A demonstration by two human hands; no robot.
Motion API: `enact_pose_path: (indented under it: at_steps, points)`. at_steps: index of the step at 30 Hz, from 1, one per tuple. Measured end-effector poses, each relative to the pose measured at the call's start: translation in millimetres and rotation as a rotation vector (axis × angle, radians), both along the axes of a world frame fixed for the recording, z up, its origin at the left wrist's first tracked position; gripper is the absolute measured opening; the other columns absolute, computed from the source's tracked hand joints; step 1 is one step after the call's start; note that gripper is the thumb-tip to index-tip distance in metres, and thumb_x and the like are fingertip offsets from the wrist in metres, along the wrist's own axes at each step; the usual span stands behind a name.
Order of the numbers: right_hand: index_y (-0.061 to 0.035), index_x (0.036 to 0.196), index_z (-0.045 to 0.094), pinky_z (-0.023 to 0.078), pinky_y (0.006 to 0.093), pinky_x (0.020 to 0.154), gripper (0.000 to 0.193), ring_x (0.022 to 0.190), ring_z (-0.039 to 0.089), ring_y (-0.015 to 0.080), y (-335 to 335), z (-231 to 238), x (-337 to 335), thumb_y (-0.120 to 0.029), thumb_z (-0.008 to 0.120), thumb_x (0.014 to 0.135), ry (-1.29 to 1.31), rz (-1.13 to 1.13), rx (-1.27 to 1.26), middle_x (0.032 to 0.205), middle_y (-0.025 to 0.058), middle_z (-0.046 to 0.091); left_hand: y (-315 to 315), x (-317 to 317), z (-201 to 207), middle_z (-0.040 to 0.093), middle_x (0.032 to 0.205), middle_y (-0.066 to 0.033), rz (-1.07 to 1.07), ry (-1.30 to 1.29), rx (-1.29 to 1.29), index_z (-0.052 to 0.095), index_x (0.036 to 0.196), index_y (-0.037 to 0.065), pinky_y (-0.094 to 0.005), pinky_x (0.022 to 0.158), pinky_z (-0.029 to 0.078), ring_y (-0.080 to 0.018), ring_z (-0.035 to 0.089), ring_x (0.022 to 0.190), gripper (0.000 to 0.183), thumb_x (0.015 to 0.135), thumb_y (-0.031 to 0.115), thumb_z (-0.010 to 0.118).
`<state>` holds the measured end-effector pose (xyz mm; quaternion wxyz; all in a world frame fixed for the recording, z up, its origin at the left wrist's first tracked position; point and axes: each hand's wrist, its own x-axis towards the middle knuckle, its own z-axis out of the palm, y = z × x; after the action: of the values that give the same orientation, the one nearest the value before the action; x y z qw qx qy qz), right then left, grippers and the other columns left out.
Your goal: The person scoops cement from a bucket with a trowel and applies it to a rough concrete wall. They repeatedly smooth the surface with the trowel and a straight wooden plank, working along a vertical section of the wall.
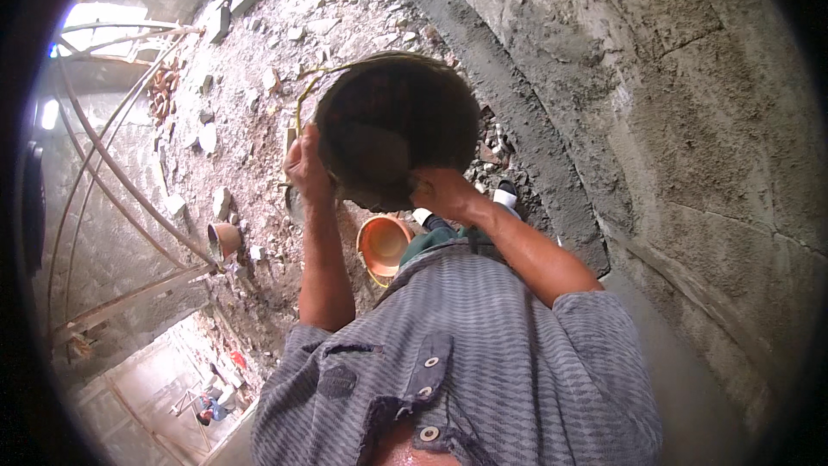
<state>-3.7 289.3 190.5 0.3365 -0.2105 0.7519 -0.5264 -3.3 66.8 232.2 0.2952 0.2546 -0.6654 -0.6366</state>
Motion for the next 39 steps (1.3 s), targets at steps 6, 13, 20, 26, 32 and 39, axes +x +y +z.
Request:
enact_pose_path:
  at_steps: [6, 13, 20, 26, 32, 39]
  points:
    - [0.0016, 0.113, 0.051, 0.046, 0.0352, 0.083, 0.051, 0.095, 0.058, 0.0314, 34, 35, -23, -0.029, 0.06, 0.073, 0.11, 0.136, -0.043, 0.103, 0.0212, 0.059, -40, 36, -63, 0.061, 0.099, -0.0112, 0.165, -0.144, -0.016, 0.059, 0.106, -0.003, -0.029, 0.077, 0.047, -0.0181, 0.058, 0.088, 0.031, 0.089, 0.021, 0.049]
    - [0.0003, 0.112, 0.055, 0.049, 0.0253, 0.051, 0.039, 0.055, 0.056, 0.0115, 119, 6, -132, -0.016, 0.061, 0.076, -0.657, 0.057, -0.031, 0.074, 0.0067, 0.062, -73, 150, -91, 0.059, 0.103, -0.0108, 0.452, -0.173, -0.196, 0.059, 0.105, -0.003, -0.0343, 0.083, 0.046, -0.0206, 0.056, 0.09, 0.034, 0.083, 0.021, 0.051]
    - [-0.0057, 0.078, 0.052, 0.043, 0.0243, 0.044, 0.012, 0.048, 0.048, 0.0096, 190, 51, -284, -0.016, 0.05, 0.083, -0.128, -0.364, 0.026, 0.065, 0.0037, 0.054, -51, 241, -52, 0.062, 0.087, -0.0155, 1.12, -0.559, 0.04, 0.061, 0.091, -0.008, -0.0379, 0.065, 0.048, -0.0233, 0.058, 0.074, 0.056, 0.076, 0.046, 0.062]
    - [-0.0047, 0.082, 0.051, 0.042, 0.0239, 0.036, 0.015, 0.043, 0.049, 0.0102, 175, 21, -262, -0.02, 0.049, 0.082, -0.168, -0.549, 0.144, 0.063, 0.0046, 0.055, -79, 295, -92, 0.059, 0.092, -0.0233, 1.425, -0.672, 0.244, 0.058, 0.093, -0.01, -0.0405, 0.071, 0.046, -0.0302, 0.057, 0.079, 0.061, 0.074, 0.047, 0.062]
    - [-0.0014, 0.078, 0.055, 0.043, 0.0336, 0.038, 0.014, 0.043, 0.054, 0.021, 109, -90, -192, -0.013, 0.05, 0.074, -0.421, -0.524, 0.607, 0.062, 0.0127, 0.057, -130, 307, -143, 0.055, 0.108, -0.0262, 1.731, -0.813, 0.564, 0.055, 0.102, -0.011, -0.0425, 0.082, 0.045, -0.0377, 0.056, 0.093, 0.07, 0.07, 0.052, 0.063]
    - [0.0, 0.079, 0.053, 0.044, 0.0339, 0.04, 0.014, 0.044, 0.054, 0.0209, -59, -80, -199, -0.013, 0.051, 0.075, -0.479, -0.27, 0.883, 0.061, 0.0111, 0.055, -262, 351, -154, 0.054, 0.108, -0.0189, 1.997, -0.486, 0.83, 0.056, 0.1, -0.006, -0.042, 0.066, 0.048, -0.0321, 0.057, 0.088, 0.069, 0.068, 0.054, 0.065]
